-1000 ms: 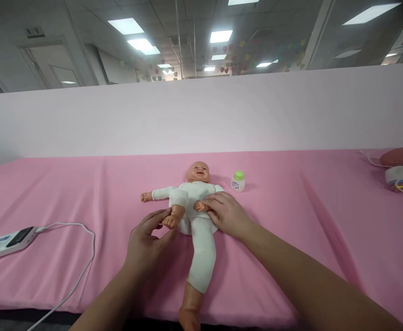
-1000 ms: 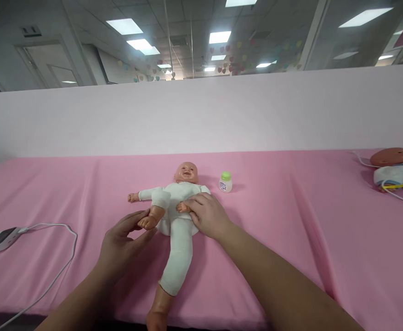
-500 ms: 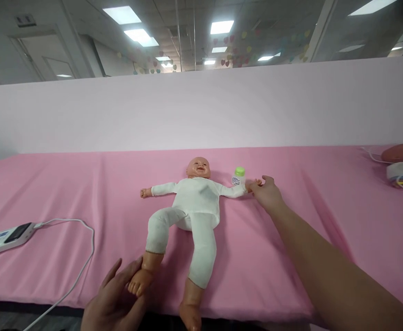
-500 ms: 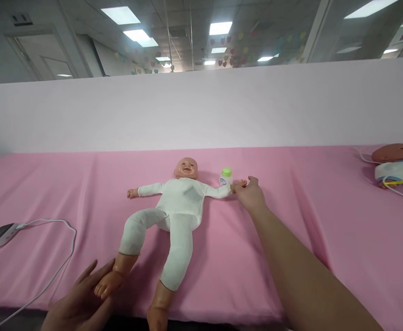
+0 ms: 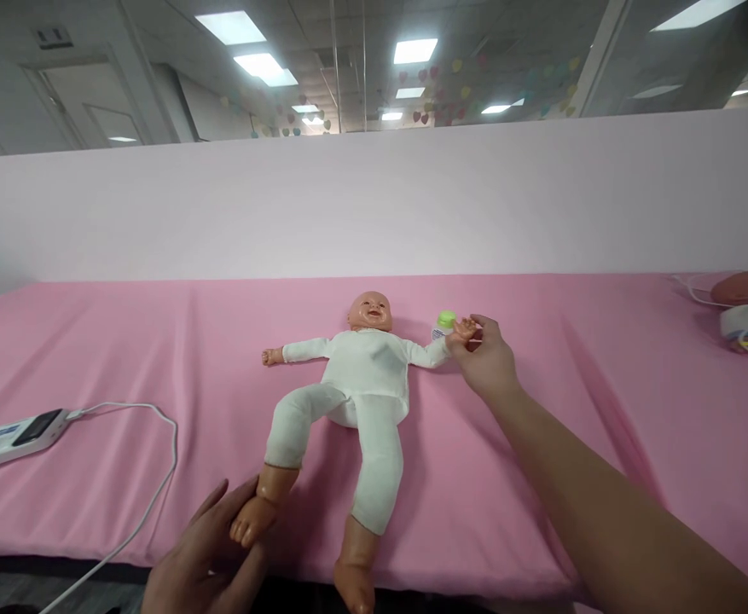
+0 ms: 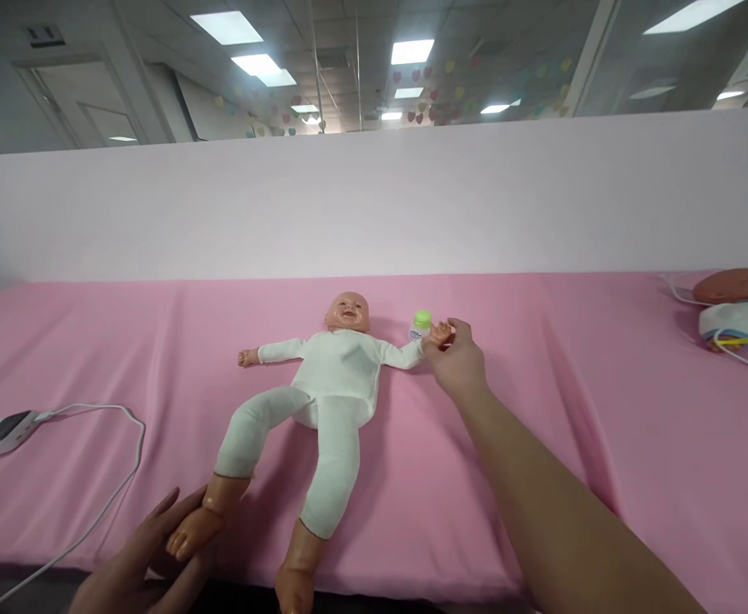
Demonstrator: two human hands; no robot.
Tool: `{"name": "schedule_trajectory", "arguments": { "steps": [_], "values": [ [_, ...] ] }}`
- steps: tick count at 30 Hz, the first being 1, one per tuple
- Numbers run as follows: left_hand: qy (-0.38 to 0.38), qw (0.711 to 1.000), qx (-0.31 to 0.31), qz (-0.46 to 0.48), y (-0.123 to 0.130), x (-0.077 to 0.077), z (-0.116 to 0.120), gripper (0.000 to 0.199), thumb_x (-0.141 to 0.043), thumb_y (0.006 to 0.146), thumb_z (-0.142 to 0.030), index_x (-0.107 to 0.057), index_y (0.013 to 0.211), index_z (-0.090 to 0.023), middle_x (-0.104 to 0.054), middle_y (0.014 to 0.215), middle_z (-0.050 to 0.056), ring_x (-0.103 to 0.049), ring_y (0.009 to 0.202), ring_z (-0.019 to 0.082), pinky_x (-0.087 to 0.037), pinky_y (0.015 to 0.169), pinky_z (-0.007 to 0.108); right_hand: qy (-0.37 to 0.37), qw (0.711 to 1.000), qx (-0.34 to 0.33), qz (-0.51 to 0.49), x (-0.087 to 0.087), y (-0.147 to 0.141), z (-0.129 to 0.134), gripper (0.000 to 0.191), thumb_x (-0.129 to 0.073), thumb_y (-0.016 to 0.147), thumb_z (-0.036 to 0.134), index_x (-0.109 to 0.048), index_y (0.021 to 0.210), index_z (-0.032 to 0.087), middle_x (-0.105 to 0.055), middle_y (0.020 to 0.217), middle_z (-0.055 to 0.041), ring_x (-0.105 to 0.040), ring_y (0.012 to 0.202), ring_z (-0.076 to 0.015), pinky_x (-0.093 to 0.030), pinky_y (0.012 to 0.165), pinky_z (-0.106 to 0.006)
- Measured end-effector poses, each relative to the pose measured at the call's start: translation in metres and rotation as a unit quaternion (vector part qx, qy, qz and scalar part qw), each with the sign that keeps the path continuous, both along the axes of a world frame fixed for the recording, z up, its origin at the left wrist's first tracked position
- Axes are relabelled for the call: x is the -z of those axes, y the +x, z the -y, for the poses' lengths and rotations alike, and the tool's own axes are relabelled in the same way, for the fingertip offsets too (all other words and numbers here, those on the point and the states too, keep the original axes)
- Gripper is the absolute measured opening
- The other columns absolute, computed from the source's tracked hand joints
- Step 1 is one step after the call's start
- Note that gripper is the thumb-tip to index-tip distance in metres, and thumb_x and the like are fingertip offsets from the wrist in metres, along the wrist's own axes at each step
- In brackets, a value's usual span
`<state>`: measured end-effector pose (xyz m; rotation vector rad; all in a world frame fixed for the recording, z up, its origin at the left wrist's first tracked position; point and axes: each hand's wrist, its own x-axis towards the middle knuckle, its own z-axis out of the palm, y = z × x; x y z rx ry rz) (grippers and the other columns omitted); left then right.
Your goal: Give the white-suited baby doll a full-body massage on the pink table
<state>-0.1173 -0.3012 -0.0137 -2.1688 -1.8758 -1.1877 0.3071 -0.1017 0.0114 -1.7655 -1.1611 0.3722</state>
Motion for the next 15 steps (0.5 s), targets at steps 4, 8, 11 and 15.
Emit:
{"name": "schedule_trajectory", "arguments": {
  "steps": [4, 8, 11, 15],
  "values": [
    [-0.043, 0.996, -0.015, 0.079, 0.026, -0.022, -0.020, 0.042, -0.071, 0.083, -0.043, -0.075, 0.123, -0.030, -0.083, 0.106, 0.000, -0.080, 0.092, 0.026, -0.063, 0.063, 0.025, 0.202, 0.971, -0.115, 0.046, -0.004, -0.042, 0.016, 0.056, -0.070, 0.084, 0.041, -0.057, 0.136, 0.023, -0.073, 0.122, -0.0087, -0.072, 0.093, -0.0241, -0.060, 0.080, -0.039],
    [-0.055, 0.983, -0.043, 0.169, 0.059, -0.039, -0.048, 0.046, -0.073, 0.083, -0.048, -0.074, 0.126, -0.030, -0.081, 0.111, 0.000, -0.079, 0.089, 0.025, -0.056, 0.050, 0.022, 0.265, 0.917, -0.241, 0.173, -0.001, -0.076, 0.028, 0.040, -0.069, 0.086, 0.024, -0.063, 0.126, 0.024, -0.073, 0.116, -0.0085, -0.069, 0.097, -0.0257, -0.060, 0.085, -0.043],
    [-0.055, 0.980, -0.003, 0.190, 0.074, -0.045, -0.072, 0.051, -0.074, 0.083, -0.047, -0.072, 0.131, -0.030, -0.080, 0.113, 0.001, -0.078, 0.092, 0.025, -0.059, 0.056, 0.024, 0.273, 0.873, -0.320, 0.247, 0.005, -0.087, 0.029, 0.033, -0.064, 0.088, 0.012, -0.069, 0.118, 0.024, -0.074, 0.111, -0.0078, -0.066, 0.104, -0.0266, -0.058, 0.092, -0.045],
    [-0.087, 0.972, 0.056, 0.212, 0.079, -0.045, -0.094, 0.054, -0.071, 0.086, -0.045, -0.067, 0.137, -0.027, -0.080, 0.110, 0.002, -0.077, 0.089, 0.022, -0.063, 0.075, 0.031, 0.256, 0.845, -0.372, 0.287, 0.008, -0.089, 0.028, 0.038, -0.059, 0.088, 0.002, -0.073, 0.115, 0.024, -0.074, 0.115, -0.0062, -0.063, 0.109, -0.0261, -0.055, 0.099, -0.046]
  ]
}}
